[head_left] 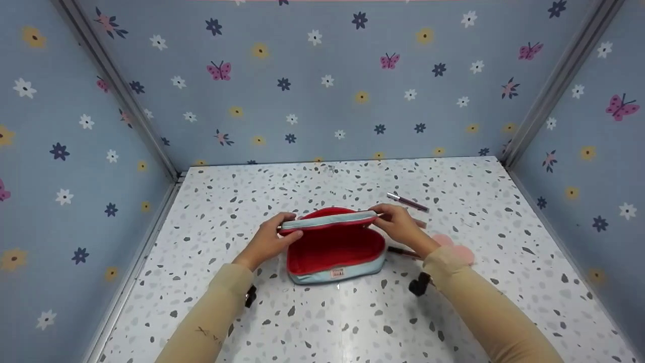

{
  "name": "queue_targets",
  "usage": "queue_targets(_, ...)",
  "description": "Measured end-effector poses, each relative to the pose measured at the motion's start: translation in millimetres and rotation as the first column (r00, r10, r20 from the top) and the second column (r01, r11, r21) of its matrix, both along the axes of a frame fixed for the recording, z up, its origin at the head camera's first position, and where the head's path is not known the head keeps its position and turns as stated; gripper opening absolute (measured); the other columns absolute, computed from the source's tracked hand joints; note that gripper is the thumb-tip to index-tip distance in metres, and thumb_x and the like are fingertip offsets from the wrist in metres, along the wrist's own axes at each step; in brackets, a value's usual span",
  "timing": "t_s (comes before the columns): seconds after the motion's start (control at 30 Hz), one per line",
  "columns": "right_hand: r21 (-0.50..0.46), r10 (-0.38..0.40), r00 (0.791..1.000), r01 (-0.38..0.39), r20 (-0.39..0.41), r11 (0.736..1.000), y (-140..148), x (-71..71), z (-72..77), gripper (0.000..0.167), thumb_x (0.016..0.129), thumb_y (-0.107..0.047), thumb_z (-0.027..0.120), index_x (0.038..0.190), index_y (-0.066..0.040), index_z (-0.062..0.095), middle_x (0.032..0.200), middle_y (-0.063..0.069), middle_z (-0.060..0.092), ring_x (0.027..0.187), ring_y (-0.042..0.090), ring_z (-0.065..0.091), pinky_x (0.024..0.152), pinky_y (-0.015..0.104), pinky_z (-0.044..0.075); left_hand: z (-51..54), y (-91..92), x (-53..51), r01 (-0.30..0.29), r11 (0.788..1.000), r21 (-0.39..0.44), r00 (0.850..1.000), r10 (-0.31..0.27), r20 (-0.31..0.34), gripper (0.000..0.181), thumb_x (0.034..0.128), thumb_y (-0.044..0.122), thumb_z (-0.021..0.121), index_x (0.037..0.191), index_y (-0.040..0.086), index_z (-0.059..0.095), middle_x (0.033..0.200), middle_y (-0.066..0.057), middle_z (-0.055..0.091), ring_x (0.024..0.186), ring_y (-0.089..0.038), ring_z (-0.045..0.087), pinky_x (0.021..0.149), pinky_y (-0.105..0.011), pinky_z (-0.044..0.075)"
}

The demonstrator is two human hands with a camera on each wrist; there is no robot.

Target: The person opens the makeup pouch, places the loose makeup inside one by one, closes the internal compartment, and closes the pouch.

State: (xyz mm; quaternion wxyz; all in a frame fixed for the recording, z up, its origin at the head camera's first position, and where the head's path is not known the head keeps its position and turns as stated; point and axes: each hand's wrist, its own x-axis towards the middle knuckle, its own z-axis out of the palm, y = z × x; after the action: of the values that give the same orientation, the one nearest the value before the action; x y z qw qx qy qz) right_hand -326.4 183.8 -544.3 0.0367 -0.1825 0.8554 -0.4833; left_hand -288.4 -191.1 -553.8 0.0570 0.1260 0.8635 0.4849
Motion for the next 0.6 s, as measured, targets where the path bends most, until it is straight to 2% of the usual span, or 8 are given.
queue_targets(0.1,-0.023,-0.008,1.000,0.008,0.002,1.000,-0.8,-2.4,1.4,0.022,0.106,-0.006,0.068,0.124,0.002,0.075,0.119,0.018,0.079,0.106,0.024,0.076,0.093,0.035,0.059,-1.1,-1.0,-0.6,-0.001,1.000,0.009,1.000,0.001,-0.002,0.056,0.1026,0.023,0.077,0.152,0.007,0.056,0.150,-0.011,0.065,0.134,-0.028,0.064,0.112,-0.048,0.055)
queue_targets(0.17,-0.022,-0.017,1.000,0.017,0.003,1.000,-1.3,-3.3,2.5,0.021,0.105,-0.007,0.068,0.124,0.001,0.076,0.118,0.017,0.079,0.103,0.021,0.074,0.091,0.031,0.058,-1.9,-1.0,-1.3,0.001,1.000,0.011,1.000,-0.001,-0.027,0.048,0.1028,0.015,0.075,0.148,0.007,0.060,0.145,-0.011,0.068,0.132,-0.028,0.065,0.112,-0.048,0.055)
queue_targets(0.33,-0.013,-0.047,0.999,0.047,0.009,0.999,-2.4,-5.1,3.4,0.021,0.105,-0.008,0.069,0.123,-0.001,0.078,0.116,0.015,0.080,0.100,0.016,0.072,0.084,0.028,0.055,-1.2,-1.4,-3.6,-0.017,1.000,0.003,0.996,0.017,-0.092,0.028,0.1017,0.006,0.072,0.129,0.008,0.071,0.127,-0.008,0.076,0.121,-0.024,0.069,0.109,-0.047,0.056)
queue_targets(0.47,-0.042,-0.048,0.998,0.050,0.035,0.998,-1.8,-5.7,3.1,0.022,0.105,-0.006,0.067,0.124,0.001,0.077,0.116,0.017,0.080,0.101,0.018,0.074,0.082,0.026,0.057,0.2,-2.9,-4.3,-0.044,0.999,0.005,0.994,0.045,-0.100,0.021,0.1027,0.003,0.069,0.123,0.007,0.074,0.122,-0.008,0.078,0.118,-0.024,0.071,0.109,-0.049,0.057)
queue_targets(0.6,-0.085,-0.031,0.999,0.034,0.037,0.996,-1.5,-6.7,2.2,0.022,0.105,-0.001,0.065,0.124,0.006,0.074,0.117,0.022,0.079,0.106,0.026,0.076,0.084,0.021,0.058,1.9,-4.0,-4.7,-0.075,0.997,0.031,0.994,0.078,-0.079,0.021,0.1065,0.004,0.064,0.125,0.007,0.073,0.124,-0.010,0.077,0.120,-0.026,0.071,0.107,-0.049,0.058)
